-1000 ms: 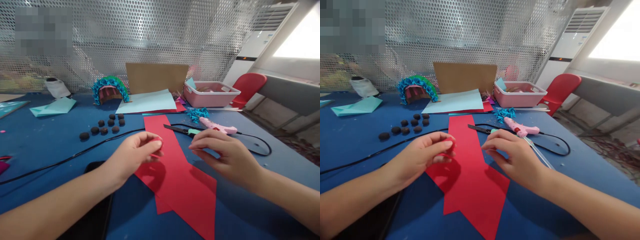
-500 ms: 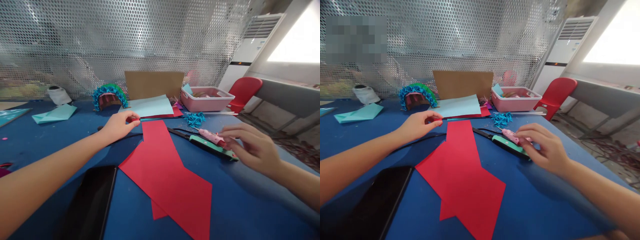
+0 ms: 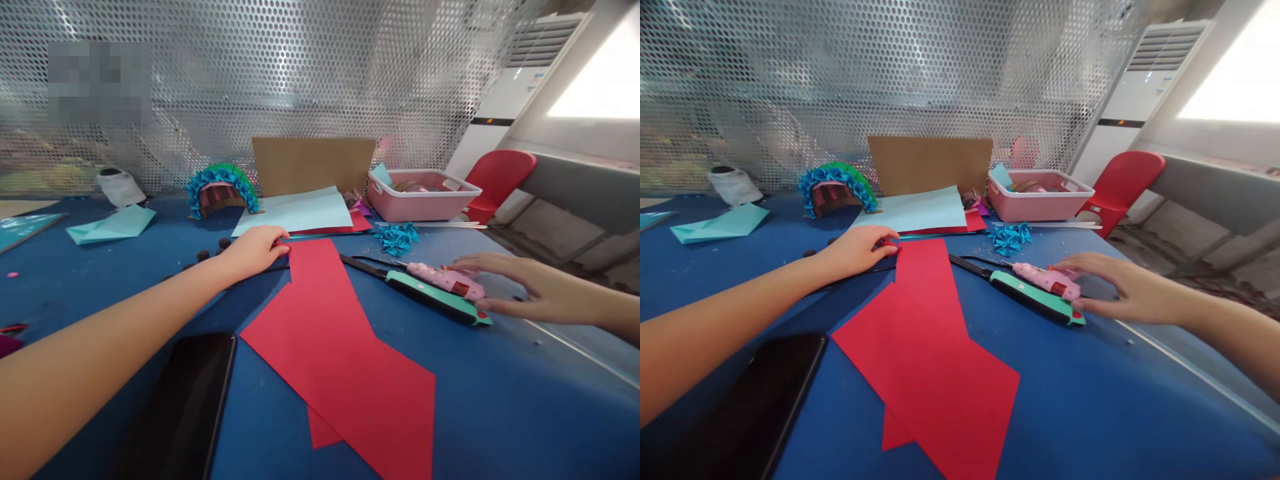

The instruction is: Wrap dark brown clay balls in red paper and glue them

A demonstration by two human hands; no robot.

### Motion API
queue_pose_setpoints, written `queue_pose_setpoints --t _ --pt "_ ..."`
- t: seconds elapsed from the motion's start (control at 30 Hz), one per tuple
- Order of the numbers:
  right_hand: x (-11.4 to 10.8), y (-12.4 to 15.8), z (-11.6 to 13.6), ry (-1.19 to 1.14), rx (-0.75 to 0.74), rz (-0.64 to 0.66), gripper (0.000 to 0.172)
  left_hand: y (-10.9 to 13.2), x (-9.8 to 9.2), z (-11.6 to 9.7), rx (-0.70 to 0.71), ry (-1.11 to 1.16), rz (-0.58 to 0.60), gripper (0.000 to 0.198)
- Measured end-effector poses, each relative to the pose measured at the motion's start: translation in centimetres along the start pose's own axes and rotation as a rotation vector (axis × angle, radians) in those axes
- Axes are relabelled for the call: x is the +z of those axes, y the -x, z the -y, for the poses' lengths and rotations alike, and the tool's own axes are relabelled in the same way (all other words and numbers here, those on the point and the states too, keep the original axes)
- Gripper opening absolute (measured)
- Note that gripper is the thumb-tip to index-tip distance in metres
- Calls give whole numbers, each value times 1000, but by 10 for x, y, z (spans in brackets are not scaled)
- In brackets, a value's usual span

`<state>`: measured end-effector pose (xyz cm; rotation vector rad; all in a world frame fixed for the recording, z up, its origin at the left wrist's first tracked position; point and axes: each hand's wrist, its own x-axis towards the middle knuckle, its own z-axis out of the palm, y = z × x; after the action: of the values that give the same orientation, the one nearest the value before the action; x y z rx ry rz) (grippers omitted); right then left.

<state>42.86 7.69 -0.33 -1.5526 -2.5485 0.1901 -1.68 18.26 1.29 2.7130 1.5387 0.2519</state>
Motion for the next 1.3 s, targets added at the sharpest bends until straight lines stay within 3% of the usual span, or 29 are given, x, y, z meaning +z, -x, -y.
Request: queue_pose_setpoints --t 0.13,0.27,0.33,0.43,0.53,0.7,0.83,0.93,1.07,1.2,1.23,1.3 --pt "-9 -5 -5 34 49 95 60 7 -3 -10 7 -67 -43 28" --pt "-14 -9 -9 18 -16 70 56 40 -12 -47 23 -115 -61 32" --pt "-15 -11 -11 2 -52 58 50 61 -17 -67 14 -117 -24 41" --pt "-18 -14 -13 -25 -50 53 46 85 -22 -83 -85 -161 159 64" --pt "-20 -17 -11 -21 -39 57 45 95 -26 -83 -155 -192 275 74" --pt "-21 -15 -10 16 -49 52 54 97 -26 -75 -207 -139 269 71" --pt "-28 -14 -8 112 -120 19 61 97 -25 -74 -206 -46 275 56" --pt "-35 -16 12 167 -174 -113 51 96 -25 -72 -191 44 258 49" --pt "-33 -19 70 90 -202 -291 32 84 -26 -62 -76 229 190 37" --pt "-16 -28 130 -195 -72 -254 31 58 -32 -51 149 396 189 31" --pt "-11 -33 142 -321 -27 -192 35 50 -33 -51 189 414 186 36" --pt "-1 -47 159 -557 -14 -191 44 36 -34 -54 254 442 172 51"
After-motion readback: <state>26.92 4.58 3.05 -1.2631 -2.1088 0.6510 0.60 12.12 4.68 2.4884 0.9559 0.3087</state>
